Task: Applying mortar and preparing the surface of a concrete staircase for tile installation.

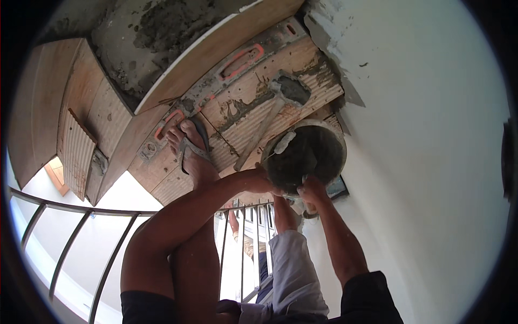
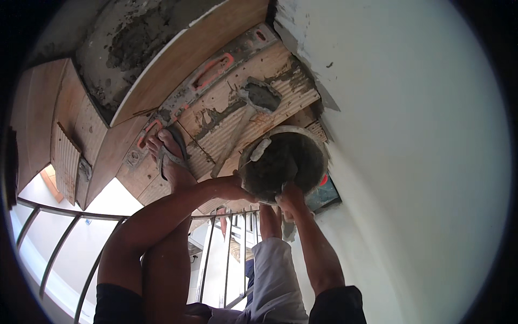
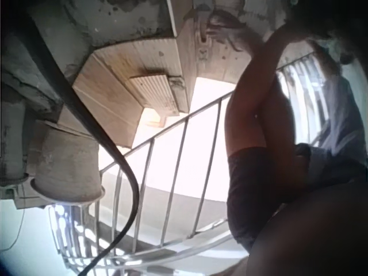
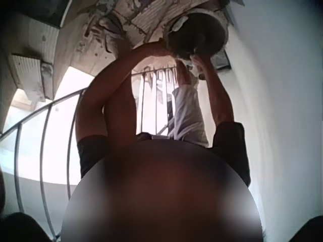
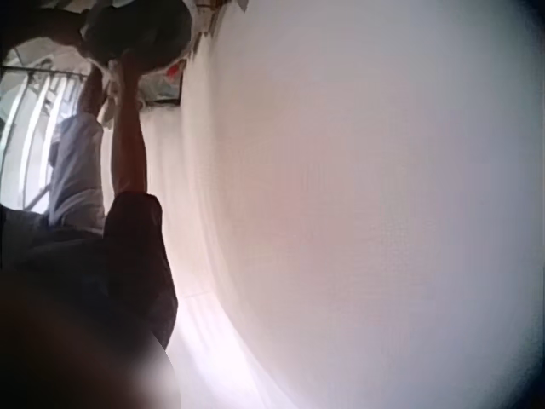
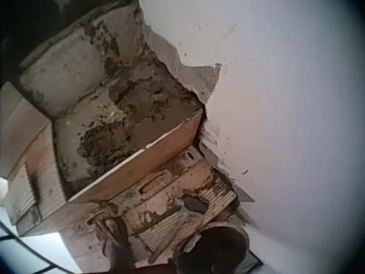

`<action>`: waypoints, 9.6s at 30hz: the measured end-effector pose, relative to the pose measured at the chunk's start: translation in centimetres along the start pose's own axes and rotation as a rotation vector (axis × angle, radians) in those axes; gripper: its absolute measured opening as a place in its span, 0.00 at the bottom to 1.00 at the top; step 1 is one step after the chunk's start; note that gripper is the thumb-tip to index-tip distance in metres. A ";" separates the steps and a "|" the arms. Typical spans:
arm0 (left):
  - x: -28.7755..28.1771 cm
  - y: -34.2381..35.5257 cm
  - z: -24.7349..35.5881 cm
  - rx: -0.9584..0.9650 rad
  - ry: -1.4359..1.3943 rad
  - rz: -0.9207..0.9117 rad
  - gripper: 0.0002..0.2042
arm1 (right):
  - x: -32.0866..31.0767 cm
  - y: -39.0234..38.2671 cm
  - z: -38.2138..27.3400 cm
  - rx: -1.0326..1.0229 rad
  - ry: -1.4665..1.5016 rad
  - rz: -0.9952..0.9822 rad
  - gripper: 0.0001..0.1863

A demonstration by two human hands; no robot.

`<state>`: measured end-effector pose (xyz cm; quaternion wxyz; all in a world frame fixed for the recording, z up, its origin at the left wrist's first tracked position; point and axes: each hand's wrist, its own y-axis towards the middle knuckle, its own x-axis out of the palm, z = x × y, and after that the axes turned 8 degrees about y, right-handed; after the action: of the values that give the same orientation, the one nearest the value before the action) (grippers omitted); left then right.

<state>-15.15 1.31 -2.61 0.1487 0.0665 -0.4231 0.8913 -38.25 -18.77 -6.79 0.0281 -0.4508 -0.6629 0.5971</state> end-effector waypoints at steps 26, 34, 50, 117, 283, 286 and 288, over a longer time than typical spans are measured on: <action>3.1 1.4 -5.3 0.106 0.066 0.074 0.31 | -0.1 -0.8 -7.6 0.136 0.785 -0.143 0.23; -0.4 -3.6 0.2 -0.063 -0.019 -0.010 0.57 | 1.9 0.9 -6.6 -0.133 0.724 -0.121 0.22; -1.0 -2.9 0.9 -0.238 0.078 -0.118 0.63 | 0.0 -1.4 -2.2 0.209 1.226 -0.369 0.29; -0.7 -2.2 -2.5 -0.234 0.293 -0.073 0.35 | -10.7 -0.6 0.9 0.069 0.650 -0.796 0.43; 5.3 6.6 -3.9 -0.108 -0.202 1.327 0.39 | -6.2 2.1 -12.0 -0.016 -0.401 -0.218 0.10; 6.0 8.4 -4.8 -0.090 -0.095 1.453 0.38 | -4.9 1.2 -10.8 -0.050 -0.425 -0.026 0.10; 5.7 7.4 -5.5 -0.095 -0.037 1.506 0.38 | -9.8 0.1 -10.3 -0.162 -0.562 -0.100 0.12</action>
<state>-22.85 2.35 -10.11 -0.5049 -0.2323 -0.3945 0.7318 -26.46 -17.05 0.99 -0.1634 -0.2351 -0.7116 0.6416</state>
